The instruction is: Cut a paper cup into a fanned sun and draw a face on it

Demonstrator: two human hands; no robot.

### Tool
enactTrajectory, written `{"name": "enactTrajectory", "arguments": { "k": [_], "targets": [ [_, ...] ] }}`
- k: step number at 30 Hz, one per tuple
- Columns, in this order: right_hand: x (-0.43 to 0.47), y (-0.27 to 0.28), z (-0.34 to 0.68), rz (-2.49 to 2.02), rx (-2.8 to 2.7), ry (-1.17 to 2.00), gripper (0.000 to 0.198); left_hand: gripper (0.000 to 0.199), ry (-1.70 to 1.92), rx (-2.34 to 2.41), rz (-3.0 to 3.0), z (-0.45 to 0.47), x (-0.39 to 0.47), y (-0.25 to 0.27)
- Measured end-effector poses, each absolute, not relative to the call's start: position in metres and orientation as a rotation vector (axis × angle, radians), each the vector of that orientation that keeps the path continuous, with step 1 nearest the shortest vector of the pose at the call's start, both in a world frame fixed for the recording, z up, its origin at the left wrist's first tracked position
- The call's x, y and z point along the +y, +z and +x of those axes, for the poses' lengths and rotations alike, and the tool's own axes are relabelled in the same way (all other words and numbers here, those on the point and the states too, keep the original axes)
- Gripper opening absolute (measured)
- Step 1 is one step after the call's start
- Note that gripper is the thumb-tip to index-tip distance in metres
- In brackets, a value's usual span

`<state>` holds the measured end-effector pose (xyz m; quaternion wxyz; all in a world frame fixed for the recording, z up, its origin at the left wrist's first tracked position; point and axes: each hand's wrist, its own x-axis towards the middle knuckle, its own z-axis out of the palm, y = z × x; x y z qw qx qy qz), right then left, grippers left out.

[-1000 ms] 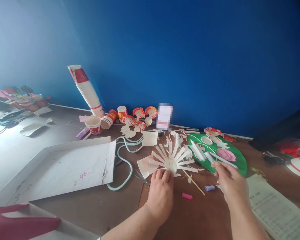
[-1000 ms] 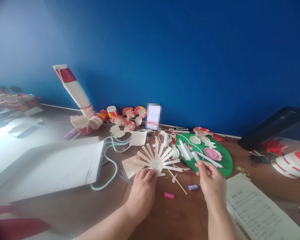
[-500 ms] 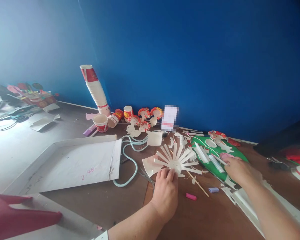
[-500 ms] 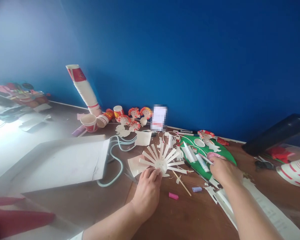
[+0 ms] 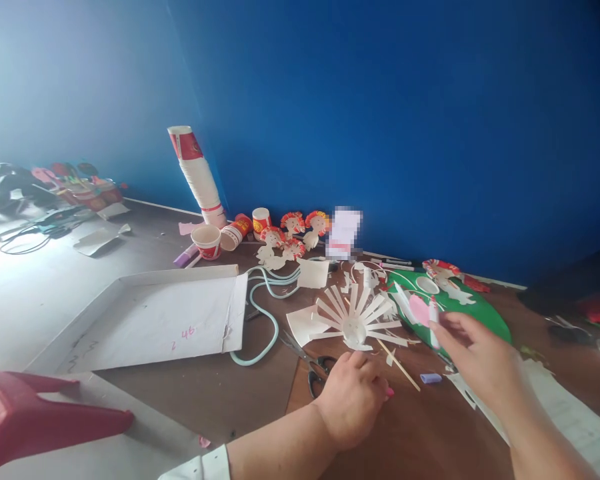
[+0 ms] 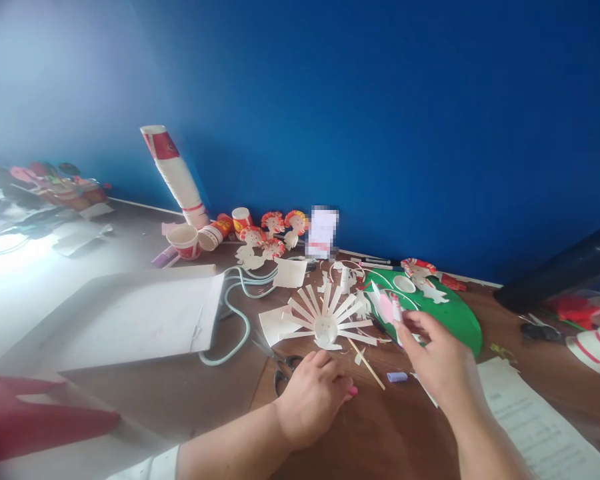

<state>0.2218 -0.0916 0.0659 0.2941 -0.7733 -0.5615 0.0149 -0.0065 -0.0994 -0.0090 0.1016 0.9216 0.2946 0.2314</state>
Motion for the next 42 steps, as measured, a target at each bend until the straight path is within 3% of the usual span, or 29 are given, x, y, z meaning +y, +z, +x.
{"name": "enactTrajectory", "arguments": {
  "k": [6, 11, 17, 20, 23, 27, 42],
  "targets": [
    [-0.090, 0.054, 0.197, -1.954, -1.427, 0.102, 0.029, 0.017, 0.772, 0.926, 2.696, -0.009, -0.098, -0.009],
    [-0.092, 0.059, 0.226, -2.142, -1.119, -0.072, 0.031, 0.017, 0.894, 0.997, 2.547, -0.015, -0.094, 0.003],
    [-0.108, 0.076, 0.240, -2.106, -0.880, -0.262, 0.062, 0.018, 0.961, 1.025, 2.322, -0.015, -0.093, 0.005],
    [-0.112, 0.067, 0.227, -2.111, -1.101, 0.002, 0.045, 0.017, 1.001, 1.030, 2.159, -0.017, -0.089, 0.008],
    [-0.113, 0.048, 0.212, -1.800, -1.586, 0.147, 0.032, 0.016, 1.034, 1.041, 1.996, -0.021, -0.082, 0.013],
    [-0.110, 0.032, 0.200, -1.514, -1.966, 0.326, 0.026, 0.015, 1.064, 1.050, 1.843, -0.027, -0.074, 0.018],
    [-0.113, 0.040, 0.203, -1.413, -2.056, 0.292, 0.024, 0.018, 0.999, 1.096, 2.025, -0.029, -0.073, 0.017]
  ]
}}
